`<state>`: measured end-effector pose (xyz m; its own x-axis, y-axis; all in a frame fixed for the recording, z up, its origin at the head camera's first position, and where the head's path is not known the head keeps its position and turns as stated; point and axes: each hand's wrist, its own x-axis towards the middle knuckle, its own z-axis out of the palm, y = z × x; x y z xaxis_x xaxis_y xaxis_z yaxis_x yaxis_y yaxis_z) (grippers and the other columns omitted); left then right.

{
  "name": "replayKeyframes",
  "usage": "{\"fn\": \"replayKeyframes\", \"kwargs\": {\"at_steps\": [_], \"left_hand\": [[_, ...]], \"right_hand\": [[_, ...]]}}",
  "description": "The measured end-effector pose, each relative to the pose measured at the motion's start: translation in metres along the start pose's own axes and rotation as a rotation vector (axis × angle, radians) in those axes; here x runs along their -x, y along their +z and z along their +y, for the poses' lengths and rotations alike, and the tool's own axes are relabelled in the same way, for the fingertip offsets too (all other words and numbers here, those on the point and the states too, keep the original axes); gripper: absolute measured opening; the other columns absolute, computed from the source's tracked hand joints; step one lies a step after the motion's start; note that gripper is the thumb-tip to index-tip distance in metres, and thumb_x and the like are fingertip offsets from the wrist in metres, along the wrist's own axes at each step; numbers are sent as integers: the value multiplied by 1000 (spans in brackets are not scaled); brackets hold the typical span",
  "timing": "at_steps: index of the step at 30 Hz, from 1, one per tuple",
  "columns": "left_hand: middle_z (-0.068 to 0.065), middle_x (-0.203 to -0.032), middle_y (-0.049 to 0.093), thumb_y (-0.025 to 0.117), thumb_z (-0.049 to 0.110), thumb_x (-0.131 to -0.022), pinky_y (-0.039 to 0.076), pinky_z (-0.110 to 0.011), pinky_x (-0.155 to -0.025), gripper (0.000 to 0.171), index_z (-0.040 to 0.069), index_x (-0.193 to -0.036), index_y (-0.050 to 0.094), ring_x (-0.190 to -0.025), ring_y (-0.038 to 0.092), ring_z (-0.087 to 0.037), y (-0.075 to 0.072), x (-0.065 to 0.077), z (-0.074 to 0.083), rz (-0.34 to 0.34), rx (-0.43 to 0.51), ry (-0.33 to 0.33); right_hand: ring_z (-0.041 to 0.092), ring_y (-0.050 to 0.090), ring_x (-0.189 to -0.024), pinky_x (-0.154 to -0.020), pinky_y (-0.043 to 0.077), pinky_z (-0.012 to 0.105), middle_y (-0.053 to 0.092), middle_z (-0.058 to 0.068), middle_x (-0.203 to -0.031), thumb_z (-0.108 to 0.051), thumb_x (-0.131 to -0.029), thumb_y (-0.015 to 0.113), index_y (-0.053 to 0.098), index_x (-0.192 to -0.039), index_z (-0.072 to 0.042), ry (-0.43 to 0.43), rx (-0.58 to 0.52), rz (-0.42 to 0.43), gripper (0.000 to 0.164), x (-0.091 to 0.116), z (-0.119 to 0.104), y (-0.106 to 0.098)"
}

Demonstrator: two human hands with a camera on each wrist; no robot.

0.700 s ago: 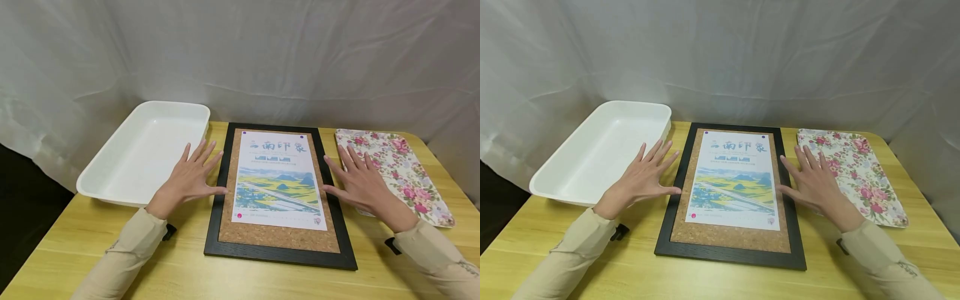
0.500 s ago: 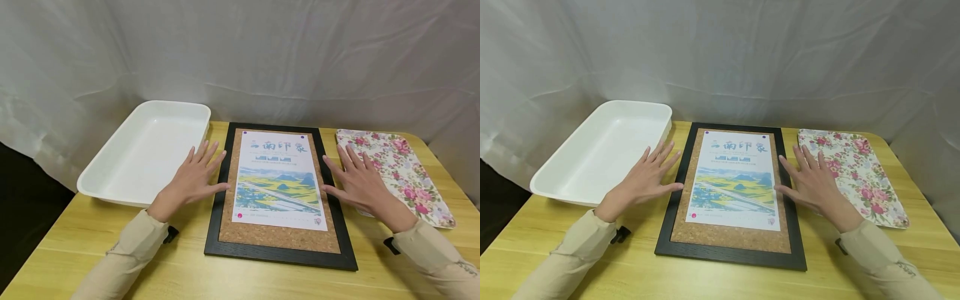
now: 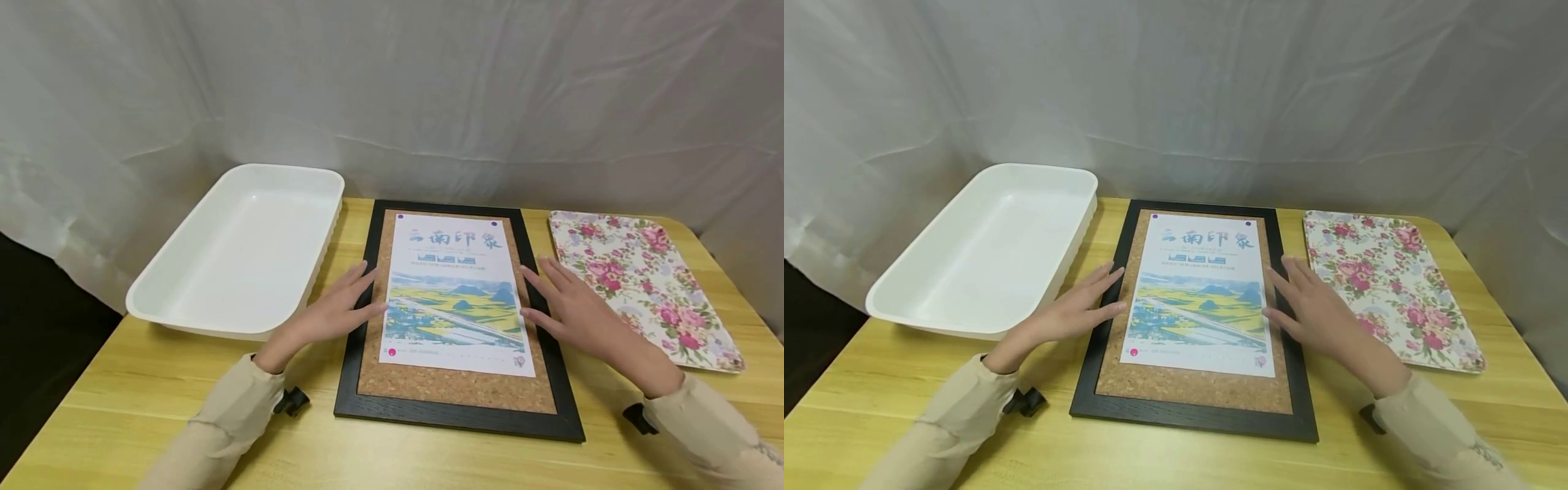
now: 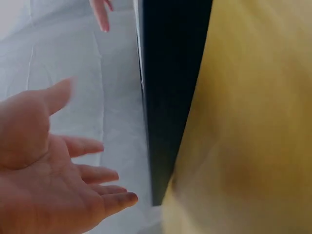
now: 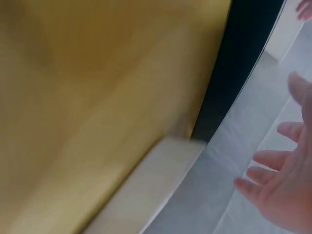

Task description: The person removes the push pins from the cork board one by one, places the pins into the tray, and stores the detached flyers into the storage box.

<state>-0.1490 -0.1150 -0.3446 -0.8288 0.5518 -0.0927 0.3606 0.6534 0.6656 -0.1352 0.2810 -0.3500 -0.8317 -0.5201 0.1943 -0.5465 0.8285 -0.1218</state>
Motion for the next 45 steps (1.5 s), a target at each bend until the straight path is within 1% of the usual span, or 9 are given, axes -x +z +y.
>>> {"fn": "replayKeyframes", "kwargs": {"at_steps": [6, 9, 13, 16, 19, 23, 28, 32, 45], "left_hand": [[-21, -159, -5, 45, 43, -102, 15, -59, -113, 75, 1, -154, 13, -145, 2, -37, 5, -2, -6, -13, 117, -53], [-22, -159, -1, 49, 36, -102, 17, -57, -113, 74, -1, -154, 12, -144, 5, -38, 6, -2, -8, 10, 159, -75], [-26, -156, 12, 53, 22, -101, 25, -55, -112, 70, -4, -153, 13, -142, 16, -40, 6, -4, -11, 66, 241, -109], [-26, -154, 22, 53, 12, -100, 34, -52, -108, 67, -3, -153, 14, -138, 28, -39, 7, -6, -16, 99, 355, -168], [-24, -150, 31, 52, 6, -99, 39, -48, -105, 63, -3, -152, 19, -134, 36, -38, 9, -10, -23, 127, 448, -230], [-24, -144, 41, 54, 0, -96, 42, -46, -102, 60, -4, -150, 27, -130, 41, -37, 11, -13, -29, 158, 496, -275], [-25, -140, 44, 56, -5, -94, 45, -42, -101, 62, -4, -149, 29, -128, 45, -36, 11, -15, -30, 161, 534, -300], [-25, -141, 43, 57, -5, -94, 45, -41, -101, 63, -3, -150, 28, -128, 45, -36, 11, -16, -30, 160, 551, -314], [-25, -142, 41, 56, -5, -94, 43, -40, -103, 64, -2, -151, 27, -130, 42, -36, 13, -14, -30, 165, 584, -313]], "right_hand": [[44, 49, -119, -90, 46, 60, 50, 25, -135, -16, -89, 71, 51, -138, 2, -20, -175, 31, 56, 5, -19, 0], [27, 62, -97, -74, 55, 41, 62, 16, -116, -12, -90, 69, 55, -134, 1, -11, -273, 25, 48, 8, -25, 0], [6, 59, -79, -60, 52, 25, 66, 3, -101, -9, -92, 67, 62, -127, 1, 19, -407, 15, 37, 11, -29, -2], [4, 59, -85, -67, 55, 25, 68, 4, -103, -9, -92, 66, 65, -122, 1, 72, -506, -9, 31, 15, -29, 0], [5, 59, -86, -67, 55, 25, 68, 7, -106, -10, -93, 65, 67, -119, -2, 153, -608, -70, 27, 21, -27, 3], [7, 60, -87, -69, 55, 24, 68, 8, -108, -11, -94, 64, 68, -118, -3, 230, -707, -144, 25, 27, -25, 4], [8, 61, -82, -66, 54, 25, 69, 7, -104, -12, -94, 64, 69, -115, -2, 271, -748, -189, 24, 33, -24, 3], [10, 57, -73, -59, 50, 25, 68, 4, -96, -11, -93, 66, 70, -112, -1, 266, -758, -203, 22, 36, -23, 4], [11, 54, -67, -55, 47, 25, 66, -1, -83, -7, -85, 74, 73, -102, -4, 247, -718, -154, 17, 39, -25, 11]]}}
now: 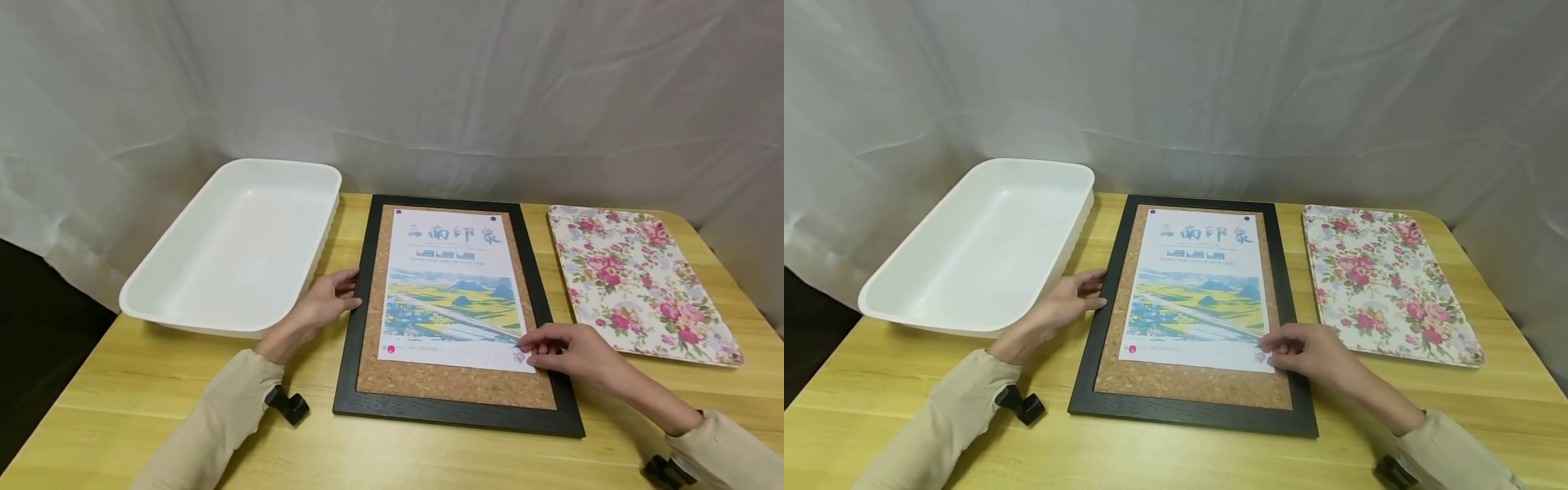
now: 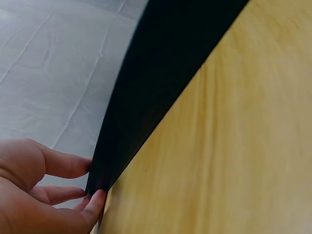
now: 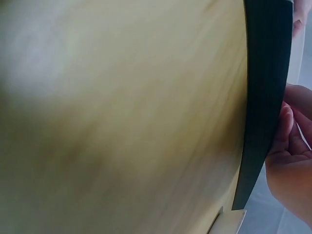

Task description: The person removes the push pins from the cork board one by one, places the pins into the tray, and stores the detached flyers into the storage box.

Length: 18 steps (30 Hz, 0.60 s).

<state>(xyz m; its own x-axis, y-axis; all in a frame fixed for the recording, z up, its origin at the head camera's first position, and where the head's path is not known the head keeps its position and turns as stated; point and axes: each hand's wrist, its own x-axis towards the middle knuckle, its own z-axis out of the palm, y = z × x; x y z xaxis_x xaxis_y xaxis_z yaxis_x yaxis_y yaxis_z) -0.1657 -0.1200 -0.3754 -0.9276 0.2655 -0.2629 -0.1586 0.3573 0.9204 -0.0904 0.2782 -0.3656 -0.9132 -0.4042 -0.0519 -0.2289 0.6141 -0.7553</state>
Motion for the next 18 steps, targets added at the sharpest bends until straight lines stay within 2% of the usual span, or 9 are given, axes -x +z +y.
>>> {"fn": "replayKeyframes", "kwargs": {"at_steps": [9, 14, 18], "left_hand": [[-24, -141, 41, 56, -6, -94, 43, -39, -103, 64, -1, -151, 27, -129, 43, -35, 1, 1, 1, 8, 8, 6], [-24, -141, 42, 56, -6, -94, 43, -39, -102, 64, -1, -151, 28, -129, 43, -35, 1, 1, 0, 8, 5, 10], [-24, -140, 42, 56, -6, -93, 43, -39, -102, 64, -1, -151, 28, -129, 44, -35, 1, 1, -1, 12, 6, 6]], "right_hand": [[9, 52, -63, -52, 44, 24, 68, -4, -82, -5, -83, 76, 75, -97, -6, -37, 52, 40, 15, -1, -1, 5], [7, 50, -63, -52, 42, 23, 68, -4, -85, -7, -84, 75, 75, -99, -5, -52, 76, 5, 15, -3, -2, 2], [5, 49, -62, -51, 42, 23, 68, -3, -90, -7, -86, 73, 75, -99, -8, -119, 114, -29, 13, -5, -2, 0]]}}
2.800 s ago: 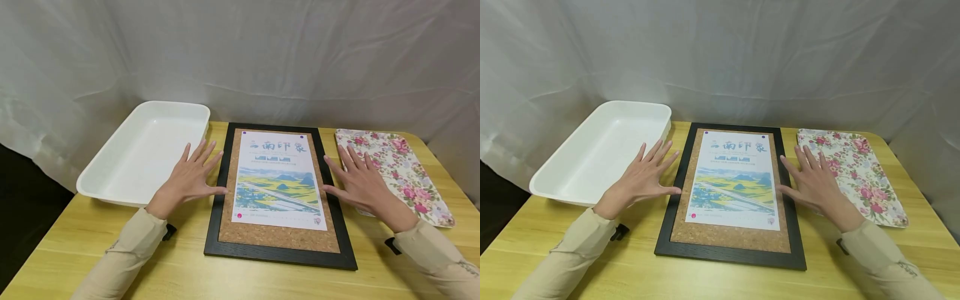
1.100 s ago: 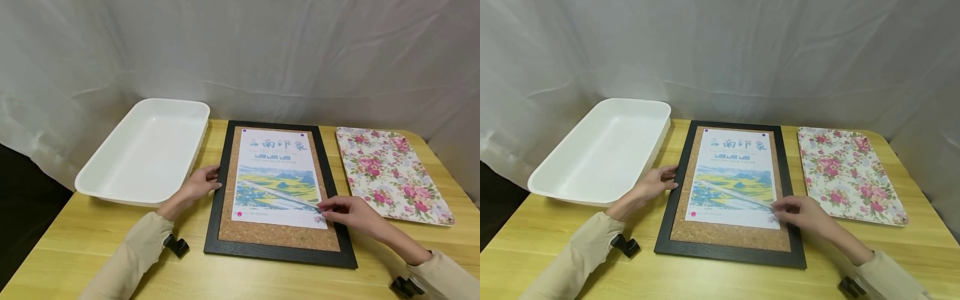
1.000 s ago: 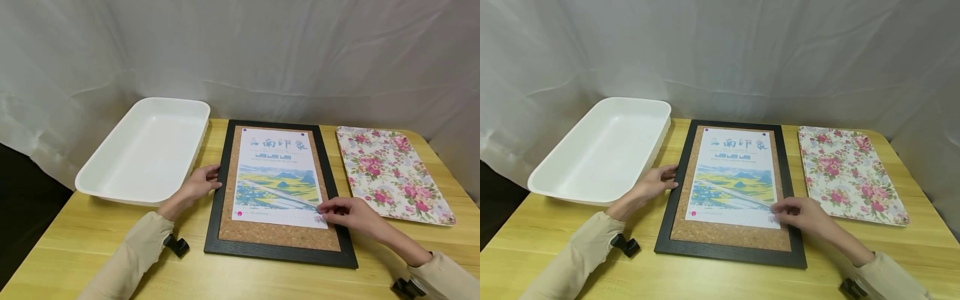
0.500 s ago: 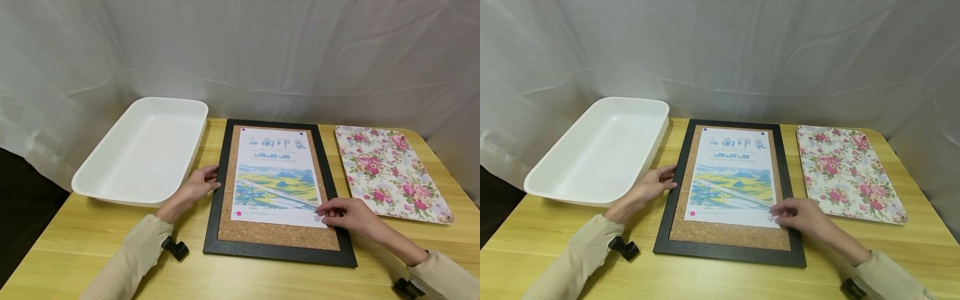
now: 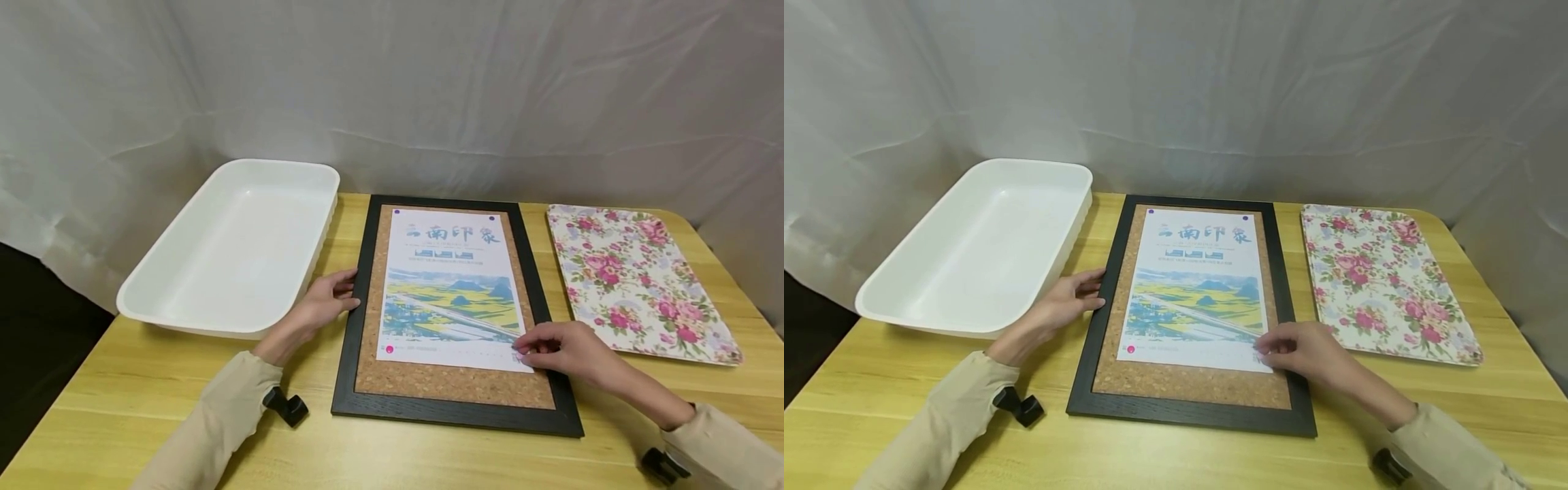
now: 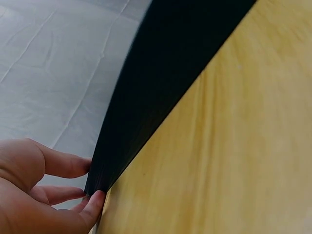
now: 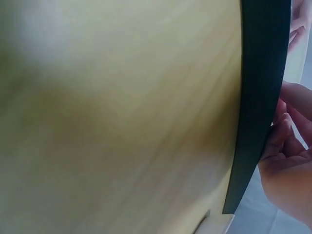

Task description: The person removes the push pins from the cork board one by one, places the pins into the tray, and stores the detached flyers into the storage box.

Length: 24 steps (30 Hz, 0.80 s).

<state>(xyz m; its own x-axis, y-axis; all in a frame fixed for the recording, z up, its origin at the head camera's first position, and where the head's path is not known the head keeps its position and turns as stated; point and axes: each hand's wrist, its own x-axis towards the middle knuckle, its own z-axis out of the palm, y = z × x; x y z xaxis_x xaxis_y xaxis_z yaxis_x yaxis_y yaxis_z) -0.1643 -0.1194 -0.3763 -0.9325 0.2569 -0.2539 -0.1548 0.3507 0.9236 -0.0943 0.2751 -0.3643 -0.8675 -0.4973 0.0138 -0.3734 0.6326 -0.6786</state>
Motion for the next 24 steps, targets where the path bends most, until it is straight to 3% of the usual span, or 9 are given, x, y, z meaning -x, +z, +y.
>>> {"fn": "replayKeyframes", "kwargs": {"at_steps": [8, 16, 20, 24], "left_hand": [[-24, -140, 43, 57, -6, -93, 44, -39, -102, 65, 0, -151, 29, -128, 44, -35, 1, 0, -2, 8, 11, -13], [-26, -140, 42, 57, -6, -93, 44, -39, -102, 63, -2, -150, 29, -128, 45, -36, 1, -1, -3, 13, 4, -5], [-26, -140, 42, 57, -6, -93, 44, -39, -102, 63, -2, -150, 30, -128, 45, -36, 0, -1, -3, 16, -1, -1], [-26, -140, 42, 57, -6, -93, 44, -39, -101, 63, -2, -150, 29, -128, 45, -36, 0, -1, -3, 14, -4, 5]], "right_hand": [[3, 53, -60, -48, 46, 23, 67, -5, -90, -5, -87, 71, 77, -94, -14, -120, -24, -57, 12, -3, 0, -2], [2, 46, -57, -46, 41, 22, 65, -7, -87, -5, -86, 72, 76, -90, -14, -78, 15, -82, 11, -6, -2, -4], [4, 46, -58, -48, 42, 23, 65, -7, -88, -6, -87, 71, 76, -93, -13, -25, -8, -107, 11, -7, -3, -5], [5, 48, -60, -49, 43, 23, 65, -5, -89, -5, -87, 71, 76, -94, -12, -33, -31, -98, 11, -7, -2, -5]]}}
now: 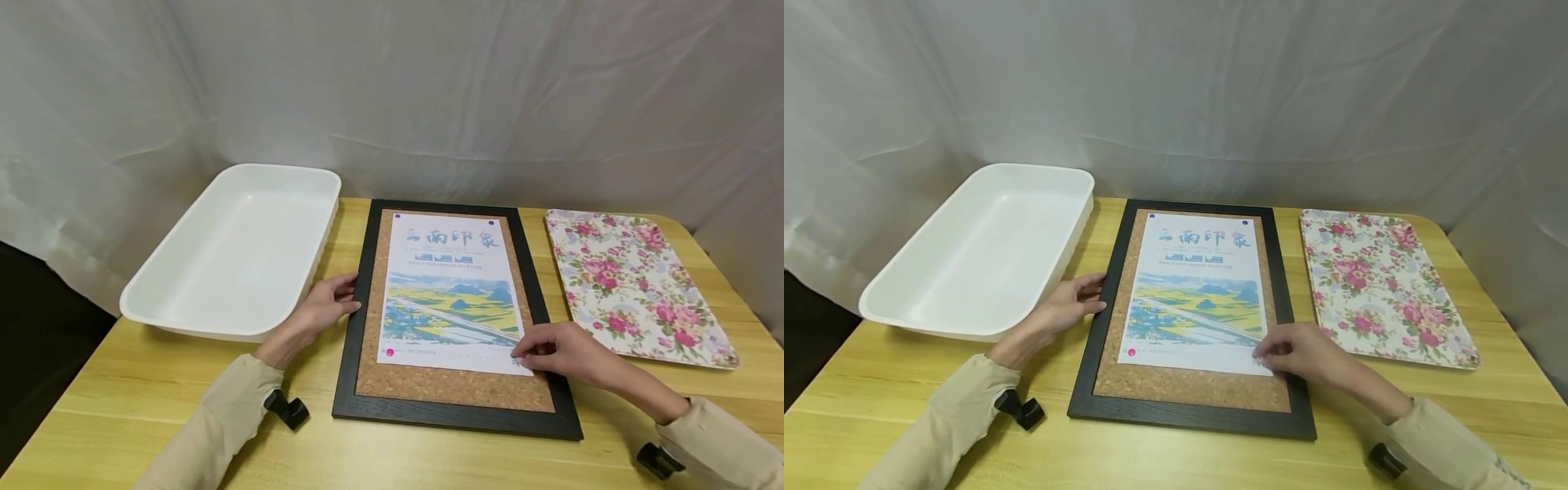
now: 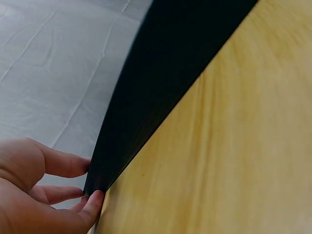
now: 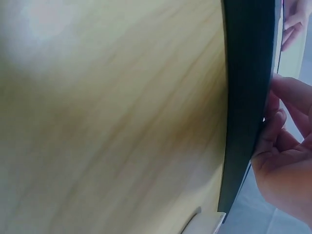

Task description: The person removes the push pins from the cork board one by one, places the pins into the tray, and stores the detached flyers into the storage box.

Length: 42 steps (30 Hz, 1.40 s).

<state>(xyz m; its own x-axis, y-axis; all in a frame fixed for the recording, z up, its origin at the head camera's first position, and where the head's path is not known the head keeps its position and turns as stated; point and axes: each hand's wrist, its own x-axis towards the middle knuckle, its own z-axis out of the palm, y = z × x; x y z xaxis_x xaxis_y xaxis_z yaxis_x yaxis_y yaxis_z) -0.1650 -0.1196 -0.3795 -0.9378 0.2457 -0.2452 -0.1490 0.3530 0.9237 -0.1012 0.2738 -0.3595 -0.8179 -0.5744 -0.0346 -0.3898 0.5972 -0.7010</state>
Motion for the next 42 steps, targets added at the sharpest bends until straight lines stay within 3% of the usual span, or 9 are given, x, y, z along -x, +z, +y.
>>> {"fn": "replayKeyframes", "kwargs": {"at_steps": [6, 18, 23, 29, 38, 42], "left_hand": [[-26, -140, 42, 57, -6, -93, 44, -39, -102, 63, -1, -150, 29, -127, 45, -36, 0, 0, 0, 3, 5, 0], [-24, -140, 43, 57, -5, -93, 44, -40, -101, 64, 0, -151, 29, -128, 45, -35, 2, 1, 1, 1, 5, -2], [-25, -141, 42, 57, -6, -93, 44, -40, -102, 64, 0, -150, 29, -128, 44, -36, 1, 2, 1, 5, 12, 0], [-25, -141, 42, 57, -6, -93, 43, -39, -102, 64, 0, -150, 30, -128, 44, -36, 1, 1, 0, 2, 9, 1], [-24, -141, 43, 57, -4, -94, 43, -40, -102, 64, 1, -151, 30, -128, 45, -35, 1, 0, -1, 1, 1, 0], [-23, -141, 43, 57, -3, -94, 43, -40, -103, 63, 1, -151, 29, -128, 44, -35, 0, -1, -3, -1, -5, 2]], "right_hand": [[3, 47, -58, -47, 42, 22, 64, -8, -87, -7, -88, 70, 76, -94, -13, -46, 32, 9, 10, 0, 3, 2], [2, 46, -58, -48, 42, 22, 61, -12, -81, -7, -90, 68, 73, -94, -14, -43, 48, -53, 9, -1, 0, -2], [5, 48, -60, -49, 43, 23, 63, -7, -87, -6, -88, 71, 74, -96, -13, -55, 8, -31, 11, 1, 0, -1], [6, 48, -60, -49, 44, 22, 63, -9, -86, -7, -89, 70, 75, -95, -14, -32, 9, 6, 11, 2, 2, 1], [-2, 46, -61, -47, 41, 19, 65, -7, -87, 0, -83, 73, 74, -94, -14, -216, 152, 115, 17, 3, 5, 10], [-4, 46, -61, -47, 41, 18, 66, -5, -87, 1, -82, 74, 74, -95, -14, -259, 192, 124, 20, 3, 5, 11]]}}
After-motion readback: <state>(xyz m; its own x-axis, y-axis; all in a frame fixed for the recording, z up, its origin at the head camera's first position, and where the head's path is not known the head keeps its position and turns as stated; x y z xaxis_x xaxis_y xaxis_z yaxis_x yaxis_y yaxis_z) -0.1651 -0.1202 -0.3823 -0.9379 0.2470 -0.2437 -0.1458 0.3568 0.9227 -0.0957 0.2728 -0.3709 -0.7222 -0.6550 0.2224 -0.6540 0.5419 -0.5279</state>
